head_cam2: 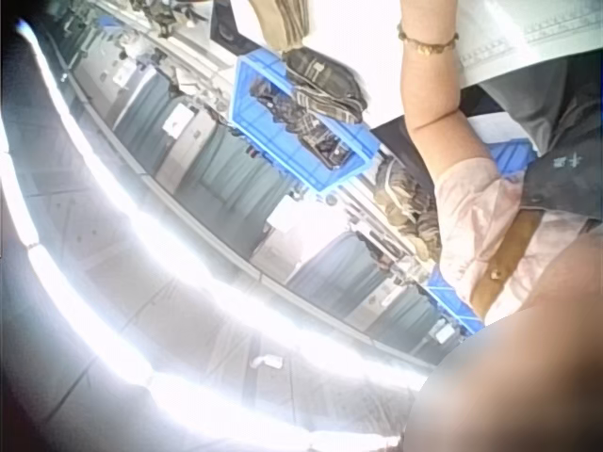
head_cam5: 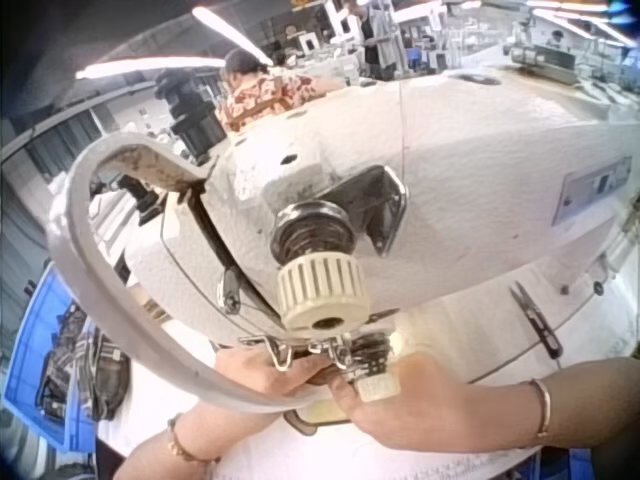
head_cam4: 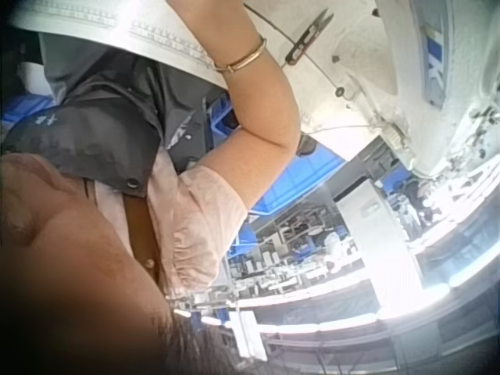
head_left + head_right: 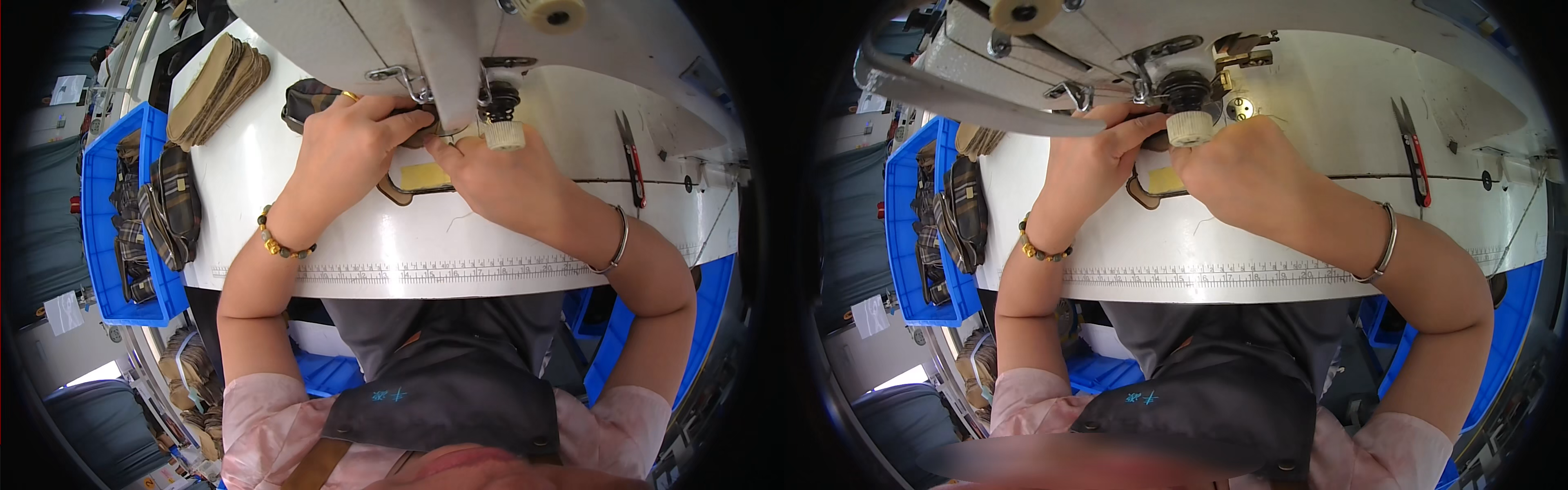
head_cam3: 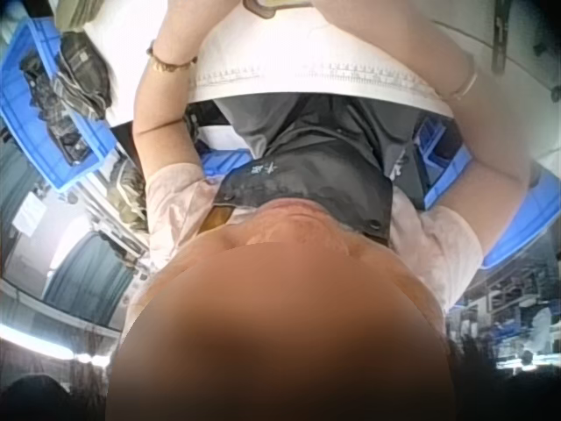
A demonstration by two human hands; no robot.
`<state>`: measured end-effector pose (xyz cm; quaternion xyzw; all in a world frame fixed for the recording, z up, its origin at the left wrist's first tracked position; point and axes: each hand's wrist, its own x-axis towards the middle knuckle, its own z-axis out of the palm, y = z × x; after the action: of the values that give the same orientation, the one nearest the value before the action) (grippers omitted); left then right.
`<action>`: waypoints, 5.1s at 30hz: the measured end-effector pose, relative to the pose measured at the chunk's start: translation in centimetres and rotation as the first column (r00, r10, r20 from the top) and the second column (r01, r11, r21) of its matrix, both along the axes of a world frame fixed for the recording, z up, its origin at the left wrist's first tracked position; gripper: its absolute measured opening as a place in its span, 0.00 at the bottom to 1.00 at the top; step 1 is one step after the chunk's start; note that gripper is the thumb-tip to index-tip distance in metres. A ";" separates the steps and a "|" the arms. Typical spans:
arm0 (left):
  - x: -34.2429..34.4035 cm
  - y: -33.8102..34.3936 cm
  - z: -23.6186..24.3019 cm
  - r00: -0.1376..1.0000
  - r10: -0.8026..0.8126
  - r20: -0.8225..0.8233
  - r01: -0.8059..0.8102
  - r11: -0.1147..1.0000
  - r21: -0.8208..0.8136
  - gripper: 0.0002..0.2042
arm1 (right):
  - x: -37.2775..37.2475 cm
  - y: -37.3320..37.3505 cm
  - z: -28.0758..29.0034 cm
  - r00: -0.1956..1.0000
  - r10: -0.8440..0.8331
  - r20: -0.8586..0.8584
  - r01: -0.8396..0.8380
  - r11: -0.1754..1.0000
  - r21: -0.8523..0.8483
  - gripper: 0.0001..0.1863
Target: Sewing fabric components of a small plaid pouch using an industrial sewing machine.
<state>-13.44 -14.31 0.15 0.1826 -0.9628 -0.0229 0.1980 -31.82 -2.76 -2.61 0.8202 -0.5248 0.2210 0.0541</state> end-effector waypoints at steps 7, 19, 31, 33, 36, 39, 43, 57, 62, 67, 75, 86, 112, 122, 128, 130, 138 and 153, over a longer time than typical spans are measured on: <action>-0.2 1.2 0.2 0.996 -0.025 0.091 0.032 0.996 -0.085 0.19 | -0.2 0.1 0.5 0.999 -0.016 -0.028 0.016 1.000 0.001 0.03; -0.4 1.6 0.1 0.994 -0.003 0.112 0.013 0.996 -0.083 0.18 | -0.3 0.2 0.5 1.000 0.002 0.002 -0.002 1.000 -0.023 0.03; 1.7 -1.5 1.6 0.971 0.229 0.069 -0.239 0.910 0.339 0.15 | -0.5 -0.1 0.3 1.000 0.013 0.000 -0.013 1.000 -0.025 0.02; 1.4 -1.2 1.8 0.970 0.232 0.078 -0.245 0.898 0.366 0.15 | -0.5 -0.3 -0.1 1.000 -0.010 0.005 0.010 1.000 -0.029 0.05; 1.2 -0.9 1.7 0.976 0.218 0.008 -0.197 0.867 0.458 0.13 | -0.4 -0.8 -0.5 0.997 -0.023 0.076 0.030 0.994 -0.103 0.10; 1.4 -1.2 1.5 0.975 0.222 -0.015 -0.194 0.884 0.426 0.11 | -0.5 -1.3 -1.0 0.999 0.006 0.048 -0.004 0.999 -0.036 0.14; 0.9 -1.0 0.9 0.976 0.182 -0.122 -0.116 0.902 0.416 0.11 | 0.0 -1.8 -1.5 0.990 0.042 0.135 -0.023 0.990 -0.139 0.12; 1.2 -3.1 -1.7 0.979 0.054 -0.195 -0.017 0.983 0.184 0.17 | -0.6 -1.3 -1.3 0.991 0.135 -0.004 -0.134 0.982 -0.130 0.06; 0.3 -0.7 -0.5 0.992 0.129 -0.002 -0.128 0.978 -0.164 0.10 | -1.1 -1.3 -1.2 0.989 0.137 -0.049 -0.144 0.970 -0.198 0.06; -0.1 0.2 0.6 0.998 0.026 -0.052 -0.033 0.988 -0.151 0.09 | -0.8 -1.3 -0.9 0.993 0.115 -0.018 -0.116 0.961 -0.253 0.06; -0.2 -1.5 -1.4 0.954 -0.263 -0.141 0.236 0.954 -0.184 0.11 | -0.8 -1.5 -1.0 0.998 0.054 0.037 -0.038 0.940 -0.340 0.04; -0.1 -0.9 -1.5 0.985 -0.122 -0.118 0.122 0.992 -0.005 0.11 | -0.9 0.1 -0.1 0.998 -0.055 -0.017 0.053 0.995 -0.081 0.07; -0.5 0.0 -1.8 0.988 -0.065 -0.139 0.072 0.996 0.049 0.15 | -0.3 -0.3 -0.4 0.993 -0.025 0.119 0.007 0.989 0.145 0.10; -0.5 -0.2 -2.0 0.991 -0.046 -0.123 0.050 0.998 0.028 0.13 | -0.3 -0.4 -0.6 0.994 -0.027 0.103 0.013 0.991 0.133 0.11; -0.7 -0.6 -2.5 0.990 -0.035 -0.136 0.039 0.999 0.027 0.12 | -0.5 -0.6 -1.0 0.993 -0.039 0.112 0.031 0.997 0.077 0.10; -0.7 -0.6 -2.3 0.991 -0.028 -0.133 0.036 0.998 0.055 0.12 | -0.5 -0.6 -0.8 0.993 -0.045 0.110 0.038 0.997 0.065 0.10; 0.2 -1.6 -0.7 0.993 -0.108 -0.050 0.114 0.984 0.138 0.13 | -0.8 -0.5 -0.1 0.999 -0.038 -0.038 0.040 0.998 0.054 0.09; 0.3 -1.2 -0.8 0.982 -0.172 -0.079 0.175 0.984 0.035 0.10 | -0.7 0.1 0.2 0.999 0.006 0.045 -0.007 1.000 0.015 0.04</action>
<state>-13.12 -15.49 -0.64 0.1013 -0.9661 -0.0670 0.2278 -32.52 -2.64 -2.41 0.8172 -0.5249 0.2354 0.0352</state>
